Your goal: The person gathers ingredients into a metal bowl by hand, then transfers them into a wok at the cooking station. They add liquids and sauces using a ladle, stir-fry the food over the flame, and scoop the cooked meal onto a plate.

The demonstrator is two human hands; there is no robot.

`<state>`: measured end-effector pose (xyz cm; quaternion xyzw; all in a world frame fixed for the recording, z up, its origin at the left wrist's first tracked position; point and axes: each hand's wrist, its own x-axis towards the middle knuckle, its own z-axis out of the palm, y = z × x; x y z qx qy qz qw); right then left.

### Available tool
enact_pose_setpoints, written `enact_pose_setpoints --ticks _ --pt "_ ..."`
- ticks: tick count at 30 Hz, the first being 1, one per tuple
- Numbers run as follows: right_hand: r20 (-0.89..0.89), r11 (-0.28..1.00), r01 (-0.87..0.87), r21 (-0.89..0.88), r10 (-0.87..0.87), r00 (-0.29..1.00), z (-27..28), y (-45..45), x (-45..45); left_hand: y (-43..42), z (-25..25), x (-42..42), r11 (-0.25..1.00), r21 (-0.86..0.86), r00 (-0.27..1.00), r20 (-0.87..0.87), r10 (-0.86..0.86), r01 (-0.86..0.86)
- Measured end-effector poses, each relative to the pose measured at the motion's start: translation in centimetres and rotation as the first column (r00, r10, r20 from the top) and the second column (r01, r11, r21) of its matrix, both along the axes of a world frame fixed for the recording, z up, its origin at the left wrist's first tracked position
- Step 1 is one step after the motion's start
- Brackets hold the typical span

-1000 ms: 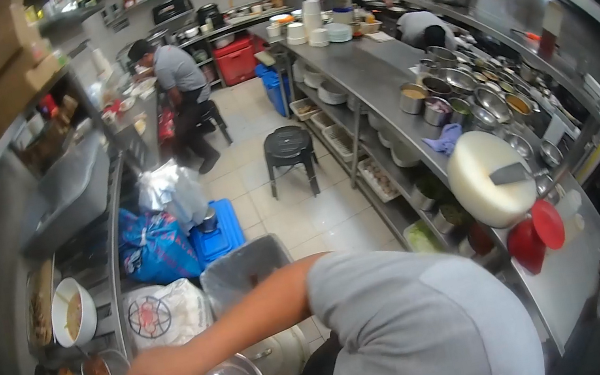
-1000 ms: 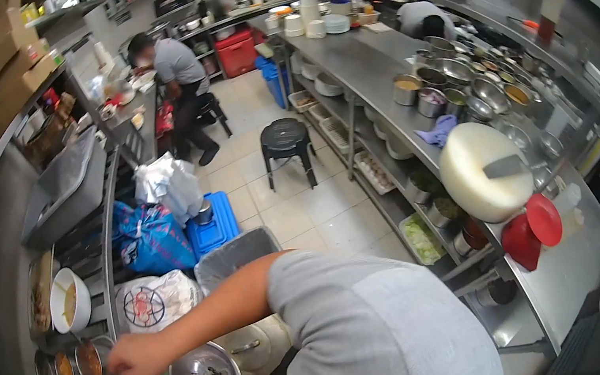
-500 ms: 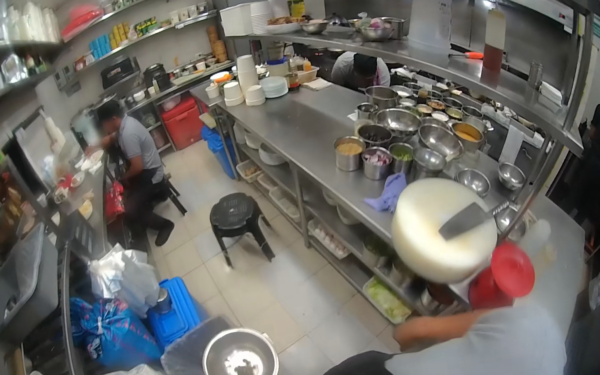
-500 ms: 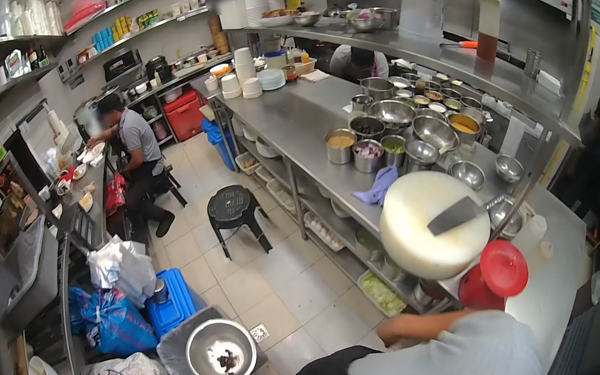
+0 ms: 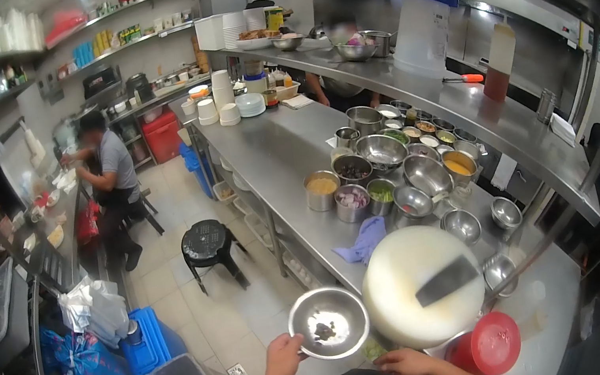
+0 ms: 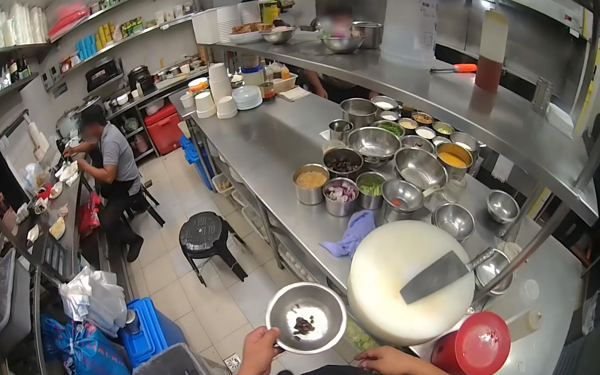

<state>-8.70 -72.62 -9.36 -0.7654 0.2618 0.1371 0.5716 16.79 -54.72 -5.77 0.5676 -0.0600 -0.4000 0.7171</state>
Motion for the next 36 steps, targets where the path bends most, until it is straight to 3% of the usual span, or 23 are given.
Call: enact_pose_setpoints --ticks 1,3,7,11,15,20,23,26,28,30,36 --pt "0.004 1.000 0.005 -0.001 -0.005 1.000 0.4 -0.1 -0.1 -1.4 -0.4 0.4 0.998 0.019 0.998 -0.007 -0.058 0.058" --pt "0.014 0.876 0.387 0.287 -0.408 0.913 1.0 -0.7 -0.3 -4.1 -0.6 1.9 0.985 0.066 0.987 -0.001 -0.162 0.162" --pt "0.019 0.770 0.535 0.349 -0.576 0.817 6.2 -1.8 0.6 -9.2 -1.3 5.7 0.972 0.082 0.974 0.049 -0.223 0.219" --pt "0.093 0.685 0.598 0.416 -0.686 0.721 5.6 -3.9 2.9 -14.3 -1.2 10.0 0.966 0.076 0.965 0.071 -0.253 0.248" --pt "0.213 0.647 0.666 0.372 -0.758 0.617 6.5 -5.3 7.9 -19.4 -1.9 15.3 0.950 0.029 0.946 0.084 -0.313 0.312" --pt "0.151 0.672 0.711 0.207 -0.740 0.656 7.8 -8.2 13.7 -24.8 -3.0 21.8 0.927 0.024 0.913 0.167 -0.373 0.375" --pt "0.114 0.676 0.679 0.286 -0.728 0.676 6.9 -10.8 16.6 -26.5 -2.8 24.1 0.920 0.050 0.900 0.193 -0.391 0.389" --pt "0.130 0.693 0.682 0.233 -0.717 0.684 7.3 -12.0 19.5 -27.8 -3.4 24.9 0.899 0.083 0.875 0.205 -0.438 0.430" --pt "0.128 0.691 0.691 0.212 -0.720 0.682 6.8 -12.6 20.6 -28.2 -2.9 24.9 0.871 0.053 0.861 0.132 -0.491 0.488" --pt "0.121 0.686 0.700 0.199 -0.726 0.677 6.6 -13.0 21.5 -29.1 -4.8 25.5 0.814 0.131 0.800 0.151 -0.580 0.565" --pt "0.034 0.548 0.798 0.249 -0.829 0.559 6.5 -12.4 21.7 -29.0 -2.1 23.1 0.725 0.034 0.726 -0.022 -0.688 0.688"
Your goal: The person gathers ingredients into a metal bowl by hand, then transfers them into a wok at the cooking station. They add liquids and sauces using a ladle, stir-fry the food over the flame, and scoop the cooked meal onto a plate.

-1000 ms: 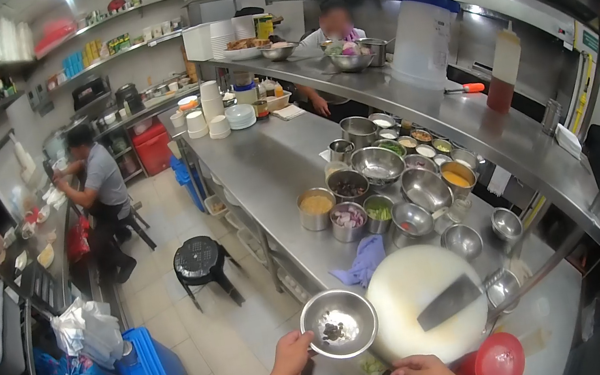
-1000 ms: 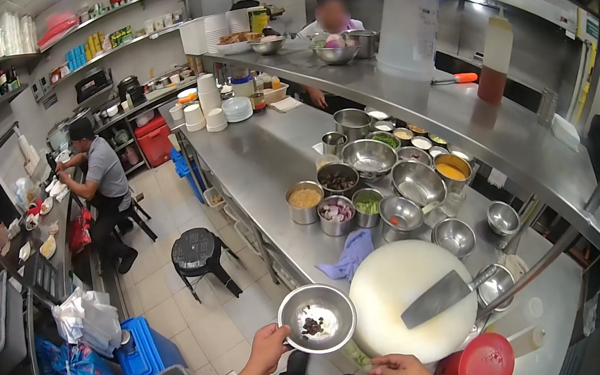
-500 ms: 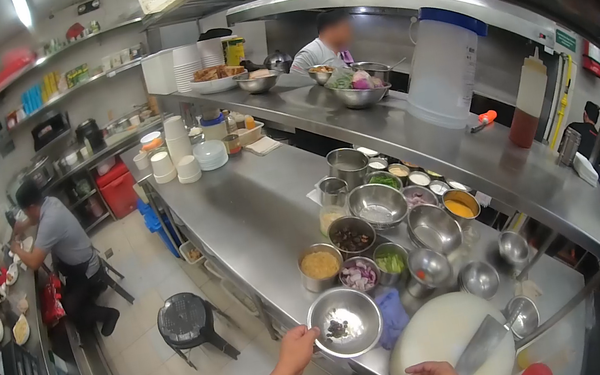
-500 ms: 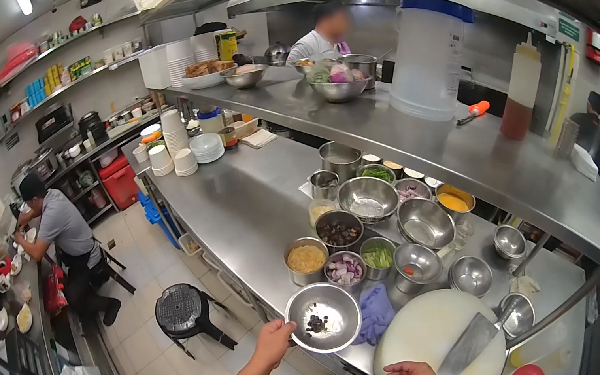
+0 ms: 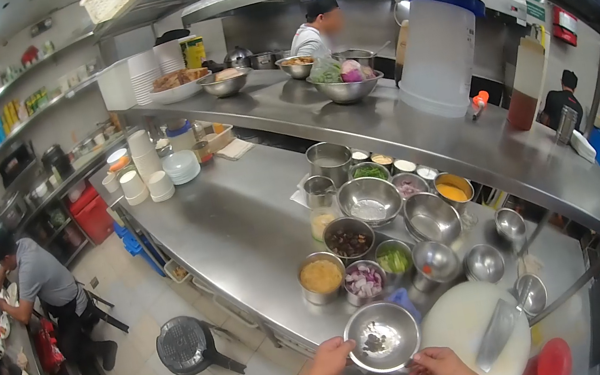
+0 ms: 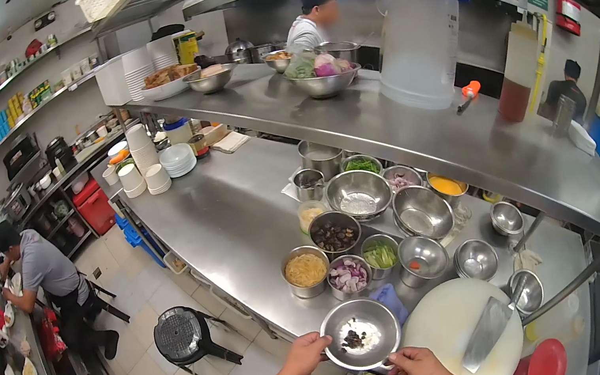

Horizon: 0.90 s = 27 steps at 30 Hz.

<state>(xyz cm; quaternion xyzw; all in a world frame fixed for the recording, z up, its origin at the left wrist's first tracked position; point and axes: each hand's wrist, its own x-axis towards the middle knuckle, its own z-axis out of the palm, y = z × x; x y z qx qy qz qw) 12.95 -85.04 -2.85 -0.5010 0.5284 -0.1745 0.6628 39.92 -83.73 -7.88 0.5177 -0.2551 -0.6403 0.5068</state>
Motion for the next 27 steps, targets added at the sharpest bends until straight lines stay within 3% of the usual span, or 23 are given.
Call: enact_pose_setpoints --ticks 2,5,7,8,9,10,12,13,17,19,20,22,24,26,27 --pt "0.035 0.997 0.071 -0.007 -0.070 0.997 0.1 0.7 0.2 -0.3 -0.2 -0.5 0.999 0.015 0.999 0.012 -0.045 0.045" --pt "0.111 0.943 0.324 0.079 -0.331 0.937 1.2 1.7 0.5 -0.7 -1.4 -1.2 0.996 0.000 0.996 -0.024 -0.086 0.086" --pt "0.042 0.866 0.488 0.110 -0.495 0.868 2.5 2.6 0.8 -1.0 -4.3 -1.6 0.970 -0.116 0.945 0.277 -0.176 0.215" --pt "0.054 0.868 0.487 0.097 -0.493 0.868 0.9 2.7 -0.2 -0.6 -0.3 -1.8 0.955 -0.075 0.901 0.359 -0.244 0.288" --pt "0.059 0.878 0.475 0.063 -0.478 0.876 -0.8 3.0 -1.4 -0.9 -2.2 -2.4 0.946 -0.146 0.924 0.301 -0.237 0.291" --pt "0.097 0.861 0.498 0.099 -0.507 0.857 -1.5 3.3 -2.2 -0.9 0.0 -2.6 0.931 -0.052 0.889 0.320 -0.327 0.362" --pt "0.101 0.822 0.557 0.119 -0.569 0.816 -0.6 4.0 -2.9 -0.8 0.8 -3.7 0.922 -0.127 0.930 0.084 -0.356 0.365" --pt "0.120 0.798 0.587 0.134 -0.602 0.790 -0.3 4.4 -3.3 -1.0 -0.1 -3.8 0.889 -0.121 0.893 0.152 -0.423 0.442" --pt "0.087 0.704 0.683 0.194 -0.706 0.703 0.9 6.3 -4.0 -1.8 -0.9 -3.8 0.825 -0.126 0.835 0.089 -0.543 0.550" --pt "0.119 0.660 0.730 0.179 -0.751 0.649 0.1 7.0 -4.6 -3.3 -1.1 -2.7 0.777 -0.177 0.789 0.266 -0.553 0.605" --pt "0.119 0.662 0.726 0.186 -0.749 0.652 0.0 7.1 -4.5 -4.3 -0.5 -1.8 0.780 -0.170 0.790 0.268 -0.551 0.602" --pt "0.103 0.597 0.785 0.163 -0.802 0.589 0.2 7.3 -4.2 -7.3 1.5 0.4 0.811 -0.132 0.761 0.457 -0.460 0.569" --pt "0.086 0.611 0.778 0.148 -0.792 0.605 0.2 7.2 -4.3 -10.8 4.0 2.9 0.852 -0.196 0.599 0.784 -0.160 0.484" --pt "0.092 0.623 0.779 0.066 -0.781 0.617 0.2 7.1 -4.4 -15.5 5.2 5.6 0.897 -0.259 0.397 0.912 0.105 0.358" --pt "0.084 0.633 0.774 0.036 -0.773 0.629 0.2 6.8 -4.4 -17.7 5.4 6.8 0.895 -0.320 0.403 0.897 0.181 0.310"
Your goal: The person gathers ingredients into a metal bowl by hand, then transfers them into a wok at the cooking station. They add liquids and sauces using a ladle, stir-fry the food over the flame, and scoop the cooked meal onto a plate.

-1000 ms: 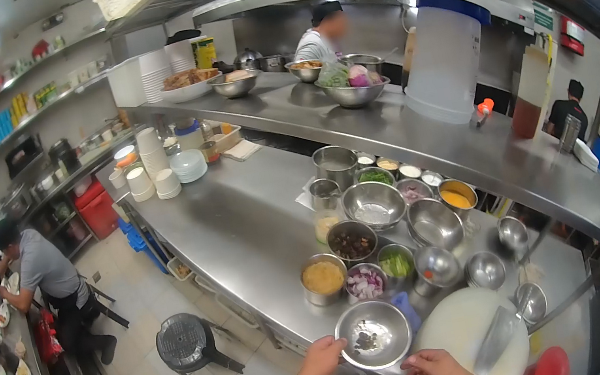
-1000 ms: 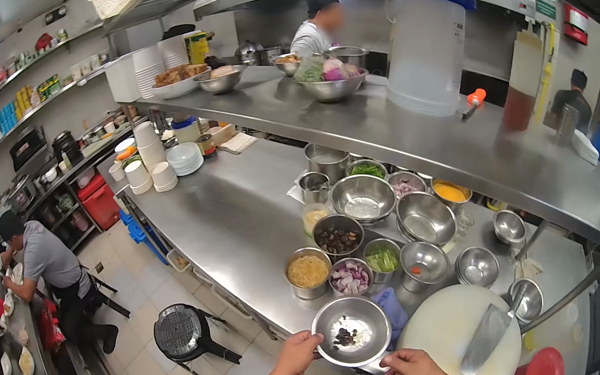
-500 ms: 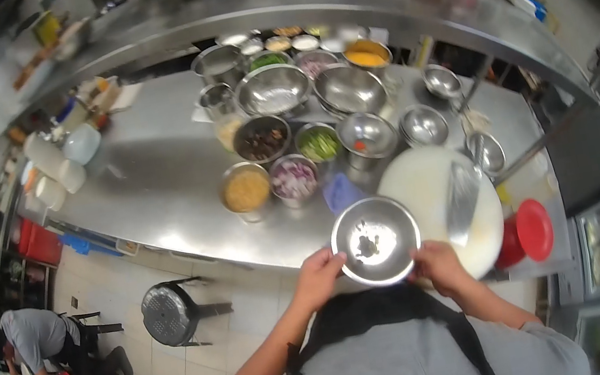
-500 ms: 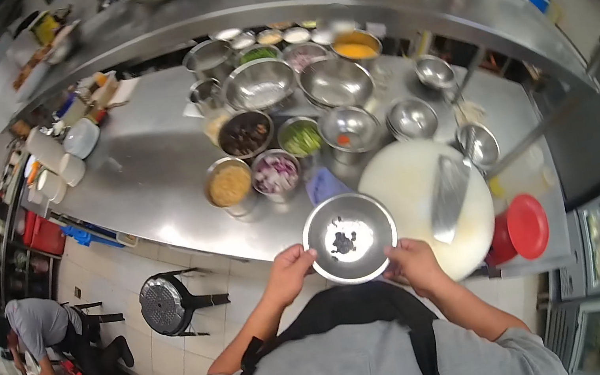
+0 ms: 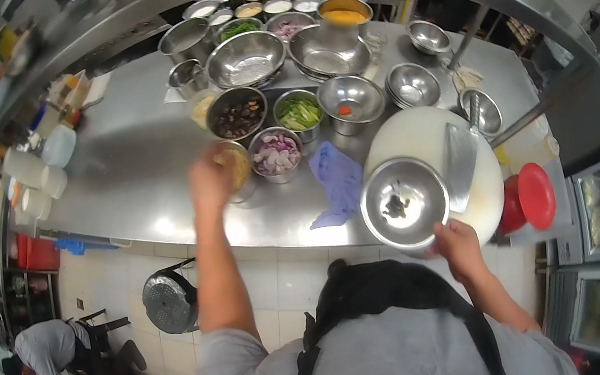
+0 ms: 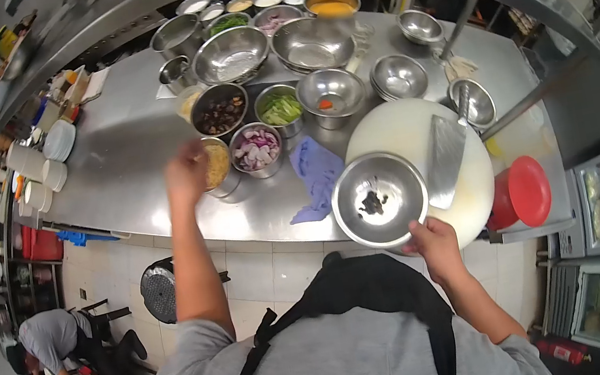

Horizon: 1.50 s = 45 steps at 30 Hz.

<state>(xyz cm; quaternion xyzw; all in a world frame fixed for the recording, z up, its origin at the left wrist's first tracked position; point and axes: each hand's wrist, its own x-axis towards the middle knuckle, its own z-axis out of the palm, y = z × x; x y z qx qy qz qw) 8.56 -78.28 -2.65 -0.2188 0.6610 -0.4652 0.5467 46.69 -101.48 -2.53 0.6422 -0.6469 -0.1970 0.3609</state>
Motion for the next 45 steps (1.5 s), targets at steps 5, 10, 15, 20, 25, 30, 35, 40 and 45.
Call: enact_pose_setpoints --ticks 5,10,15,20,25,30,35,40,45 --pt "-0.021 0.993 -0.021 -0.114 0.018 1.000 1.1 -2.7 0.9 -7.3 2.4 2.3 0.940 0.263 0.764 0.646 -0.005 -0.216" --pt "-0.045 0.996 0.001 -0.088 -0.005 0.999 2.0 -3.8 1.7 -7.1 -2.3 0.1 0.899 0.372 0.721 0.686 -0.100 -0.230" --pt "-0.085 0.994 -0.059 -0.097 0.051 0.995 2.5 -4.4 2.7 -6.7 -7.5 1.4 0.908 0.352 0.699 0.708 -0.099 -0.227" --pt "-0.054 0.993 -0.067 -0.101 0.062 0.997 2.6 -5.0 3.5 -5.8 -6.5 2.9 0.956 0.162 0.747 0.660 0.078 -0.243" --pt "-0.063 0.986 -0.130 -0.108 0.124 0.990 1.9 -6.4 4.0 -4.5 -5.3 5.1 0.999 -0.038 0.887 0.461 0.033 -0.018" --pt "0.054 0.983 -0.159 -0.093 0.164 0.985 0.7 -8.3 5.5 -3.5 -4.9 5.3 0.996 -0.001 0.987 0.128 0.094 -0.094" --pt "-0.032 0.971 -0.222 -0.090 0.220 0.975 0.0 -9.9 7.5 -0.6 -1.5 3.4 0.998 0.018 0.965 -0.255 0.064 -0.062" --pt "-0.092 0.956 -0.289 -0.059 0.283 0.955 0.0 -11.3 8.9 3.9 2.5 -3.5 0.978 -0.013 0.855 -0.484 -0.189 0.209" --pt "-0.104 0.951 -0.298 -0.083 0.289 0.952 -0.6 -11.8 9.4 3.9 0.5 -5.8 0.824 -0.200 0.848 0.145 -0.510 0.530"
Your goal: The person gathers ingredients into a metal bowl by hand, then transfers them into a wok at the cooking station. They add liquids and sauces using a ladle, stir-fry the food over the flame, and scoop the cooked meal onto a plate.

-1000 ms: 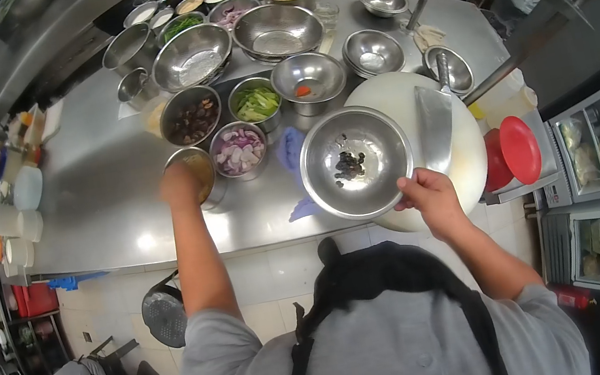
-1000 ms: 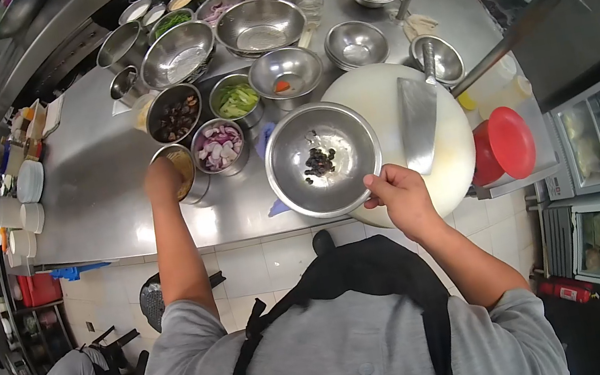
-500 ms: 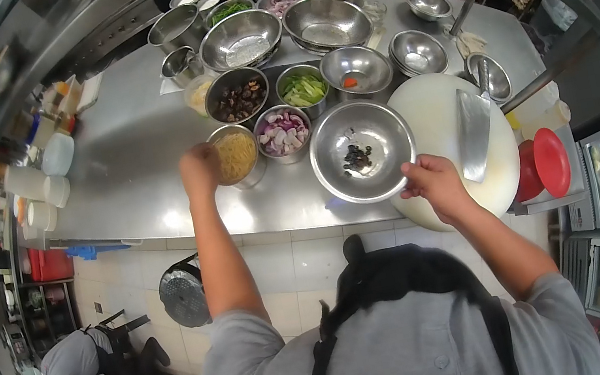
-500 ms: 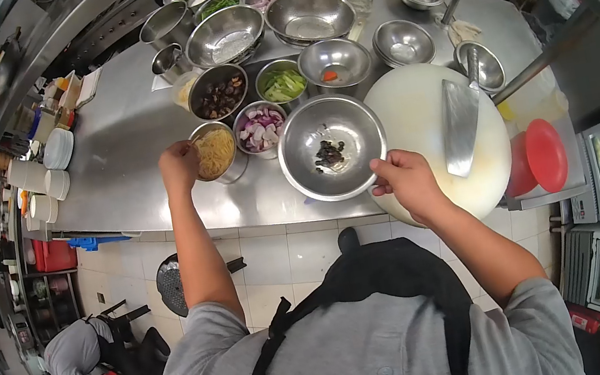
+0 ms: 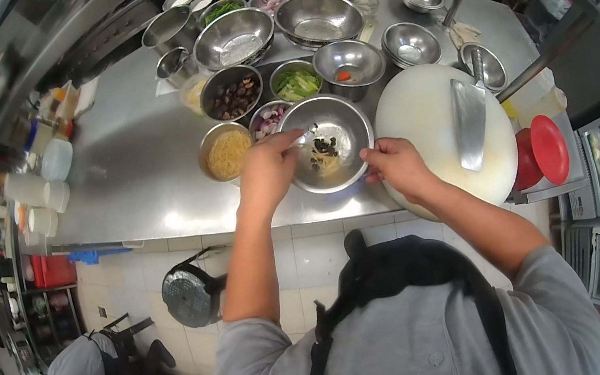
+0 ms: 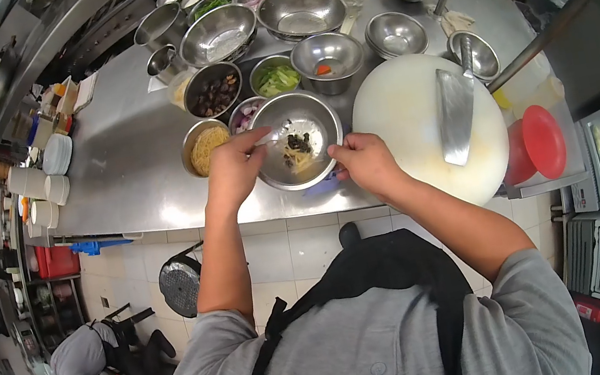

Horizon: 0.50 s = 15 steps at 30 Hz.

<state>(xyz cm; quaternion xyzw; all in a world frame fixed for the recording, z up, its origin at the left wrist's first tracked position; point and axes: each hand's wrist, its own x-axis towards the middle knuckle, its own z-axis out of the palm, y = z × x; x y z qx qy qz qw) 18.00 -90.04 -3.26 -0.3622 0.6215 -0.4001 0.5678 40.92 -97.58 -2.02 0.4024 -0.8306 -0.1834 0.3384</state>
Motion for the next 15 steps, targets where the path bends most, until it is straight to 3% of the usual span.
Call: enact_pose_setpoints --ticks 2,4,6,8,9,11,14,15 --pt "0.020 0.999 0.028 0.015 -0.028 0.999 0.0 0.1 -0.1 -0.5 0.3 0.4 0.986 0.009 0.978 -0.124 0.169 -0.169" --pt "0.033 0.998 0.043 0.034 -0.044 0.998 0.0 0.5 -0.5 -1.8 1.3 1.9 0.918 0.192 0.916 -0.140 0.376 -0.347" --pt "0.049 0.998 0.040 0.044 -0.043 0.998 0.0 0.5 -0.8 -4.8 0.6 5.1 0.861 0.095 0.867 0.045 0.497 -0.499" --pt "0.065 0.997 0.038 0.073 -0.043 0.997 -0.2 0.5 -1.3 -8.3 -0.7 7.7 0.829 -0.102 0.829 0.054 0.556 -0.550" --pt "0.064 0.997 0.042 0.066 -0.047 0.997 -0.2 0.6 -1.3 -9.9 -1.1 8.2 0.831 -0.107 0.832 0.049 0.553 -0.546" --pt "0.041 0.998 0.030 0.050 -0.032 0.999 0.2 0.8 -1.5 -13.1 -2.0 8.2 0.880 -0.121 0.828 0.299 0.473 -0.459" --pt "-0.252 0.997 -0.081 0.003 0.079 0.965 -2.5 0.9 -2.1 -20.1 -7.5 7.8 0.813 0.060 0.678 0.589 0.440 -0.580" --pt "-0.369 0.985 -0.168 -0.042 0.141 0.919 -3.0 0.7 -2.7 -20.2 -6.8 6.6 0.811 0.075 0.659 0.630 0.412 -0.580"
